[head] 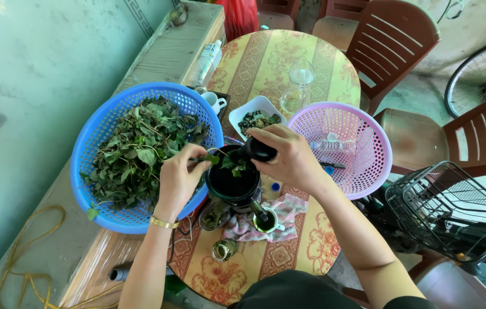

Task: The person picks leaves from a blue basket and places them into a black container, using a black tool to press them down. They pour water from a pitcher into the container and continue adding and pressing more leaves.

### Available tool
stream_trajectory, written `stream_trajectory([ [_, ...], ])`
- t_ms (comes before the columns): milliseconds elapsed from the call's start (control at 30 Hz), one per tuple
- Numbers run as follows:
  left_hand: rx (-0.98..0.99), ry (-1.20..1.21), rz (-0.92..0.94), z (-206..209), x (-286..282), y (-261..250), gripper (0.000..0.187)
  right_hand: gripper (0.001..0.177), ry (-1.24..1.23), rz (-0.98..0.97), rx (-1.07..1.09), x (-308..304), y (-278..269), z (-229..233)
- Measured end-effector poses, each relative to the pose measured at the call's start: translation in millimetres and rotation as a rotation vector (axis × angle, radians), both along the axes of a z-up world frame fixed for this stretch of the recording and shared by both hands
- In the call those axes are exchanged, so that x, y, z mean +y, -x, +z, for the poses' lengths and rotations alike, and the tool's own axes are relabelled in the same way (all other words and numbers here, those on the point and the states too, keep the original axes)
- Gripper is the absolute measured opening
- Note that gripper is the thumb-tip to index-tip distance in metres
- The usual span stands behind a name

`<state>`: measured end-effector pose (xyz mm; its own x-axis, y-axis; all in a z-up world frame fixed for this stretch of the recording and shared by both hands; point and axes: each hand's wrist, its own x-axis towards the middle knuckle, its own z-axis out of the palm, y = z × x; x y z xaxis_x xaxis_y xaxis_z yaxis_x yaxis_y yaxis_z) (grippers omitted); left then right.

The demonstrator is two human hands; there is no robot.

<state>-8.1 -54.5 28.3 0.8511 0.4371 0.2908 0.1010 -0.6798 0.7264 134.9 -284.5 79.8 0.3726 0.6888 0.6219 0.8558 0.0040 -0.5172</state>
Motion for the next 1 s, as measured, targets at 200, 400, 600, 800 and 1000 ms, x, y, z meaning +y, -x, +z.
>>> stream_trajectory([
  [200, -0.07, -0.075, -0.03, -2.1, -4.4, 0.0, 0.012, 0.056, 0.036, 0.047, 0.007, 11.0, -9.6, 2.4],
  [400, -0.083, -0.09, -0.02, -3.2, -6.2, -10.1, 0.015, 0.059, 0.164, 0.078, -0.035, 55.8, -14.5, -31.4],
  [600, -0.168, -0.178, -0.066, -4.4, 0.4, -7.4, 0.02, 0.061, 0.245, 0.091, 0.044, 77.9, -24.5, -74.2],
  [800, -0.023, -0.047, 0.036, -0.9, -1.2, 0.7, 0.016, 0.058, 0.241, -0.002, -0.15, 76.2, -18.0, -77.3],
  [1000, -0.141, -0.167, -0.084, -1.8, 3.8, -0.8, 0.015, 0.056, 0.007, 0.027, -0.055, 53.2, -21.5, -22.8],
])
